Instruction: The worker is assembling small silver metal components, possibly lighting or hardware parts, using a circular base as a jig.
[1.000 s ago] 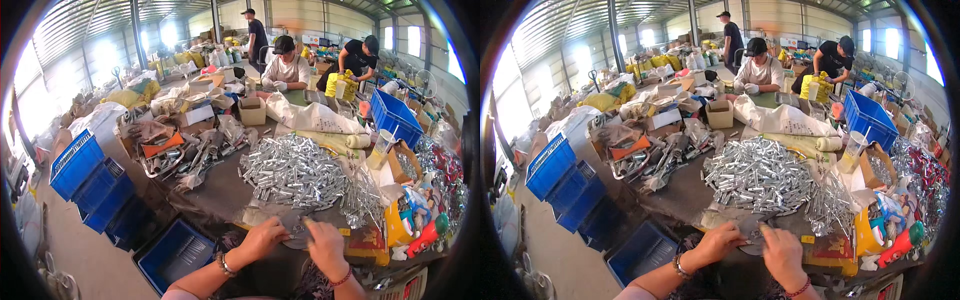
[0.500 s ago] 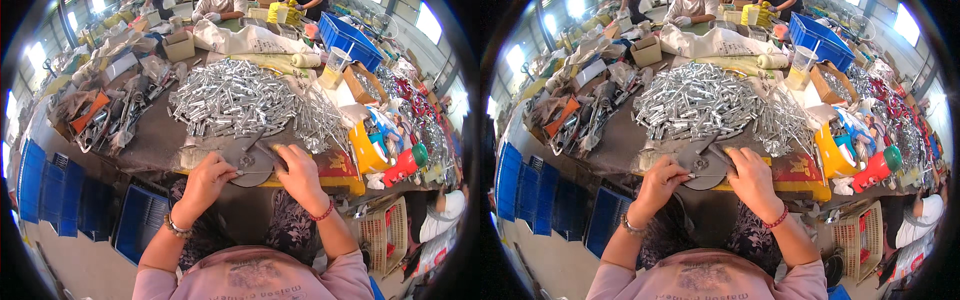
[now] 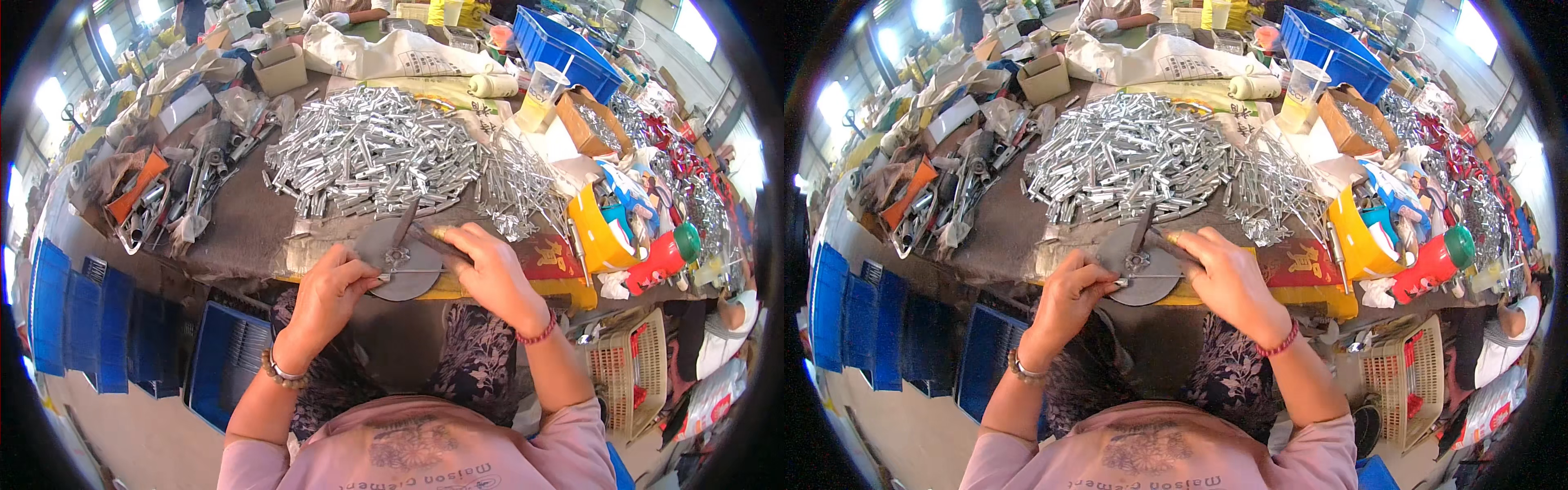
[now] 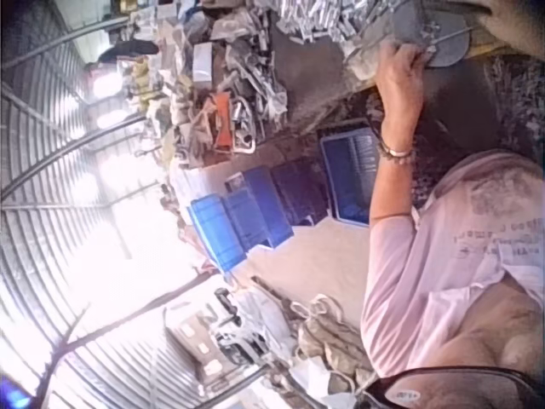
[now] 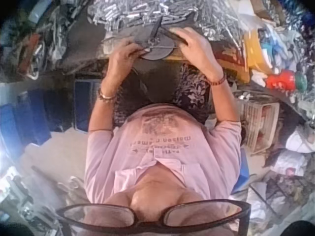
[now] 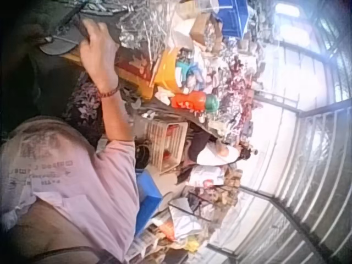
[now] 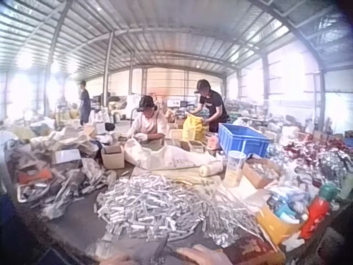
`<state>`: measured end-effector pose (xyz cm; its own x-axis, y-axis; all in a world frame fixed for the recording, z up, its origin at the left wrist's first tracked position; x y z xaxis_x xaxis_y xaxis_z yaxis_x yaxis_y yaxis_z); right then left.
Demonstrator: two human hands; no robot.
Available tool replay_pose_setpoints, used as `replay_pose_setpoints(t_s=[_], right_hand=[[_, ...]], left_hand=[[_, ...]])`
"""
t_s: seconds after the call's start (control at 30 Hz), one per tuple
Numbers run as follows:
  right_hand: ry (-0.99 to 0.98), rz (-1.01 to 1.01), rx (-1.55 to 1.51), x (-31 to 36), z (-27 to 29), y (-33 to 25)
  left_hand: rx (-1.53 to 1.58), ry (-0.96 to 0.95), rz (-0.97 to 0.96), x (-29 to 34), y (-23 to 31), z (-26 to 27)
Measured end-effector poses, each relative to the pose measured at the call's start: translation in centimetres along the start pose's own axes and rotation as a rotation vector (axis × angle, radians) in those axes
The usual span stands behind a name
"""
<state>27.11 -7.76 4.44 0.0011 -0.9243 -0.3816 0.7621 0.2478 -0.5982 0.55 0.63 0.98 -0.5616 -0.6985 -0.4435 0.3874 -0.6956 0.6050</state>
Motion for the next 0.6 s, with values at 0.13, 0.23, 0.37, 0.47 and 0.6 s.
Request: replay_pose_setpoints(t_s=[0.13, 0.23, 0.37, 0.47, 0.6], right_hand=[[-0.012, 0.118, 0.155, -1.3, -0.3, 0.1], [-0.028, 0.196, 0.179, -1.0, -1.4, -1.0], [-0.075, 0.195, 0.200, 0.1, -2.2, -2.5], [-0.110, 0.236, 0.233, 0.6, -2.7, -2.9], [-0.102, 0.197, 0.294, 1.9, -2.0, -4.0]], left_hand=[[-0.020, 0.014, -0.026, -0.6, -0.2, 0.0], [-0.080, -0.001, -0.063, -0.7, -0.1, 0.5], [-0.178, -0.017, -0.168, 0.1, -0.3, 1.0], [-0.196, -0.019, -0.170, 0.8, -0.4, 0.8], [-0.146, -0.035, -0.187, 1.0, 0.2, 0.6]])
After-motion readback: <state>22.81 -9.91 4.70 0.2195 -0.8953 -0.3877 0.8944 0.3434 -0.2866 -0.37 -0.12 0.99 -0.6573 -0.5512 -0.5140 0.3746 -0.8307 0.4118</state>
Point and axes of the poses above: each hand's wrist, its own x-axis away from the middle knuckle, its own z-axis out of the back of the hand, y = z × x, the point moved 1 cm from there along -x, towards the middle knuckle, and after that the axes turned 4 degrees about -x, right-handed, at the moved point
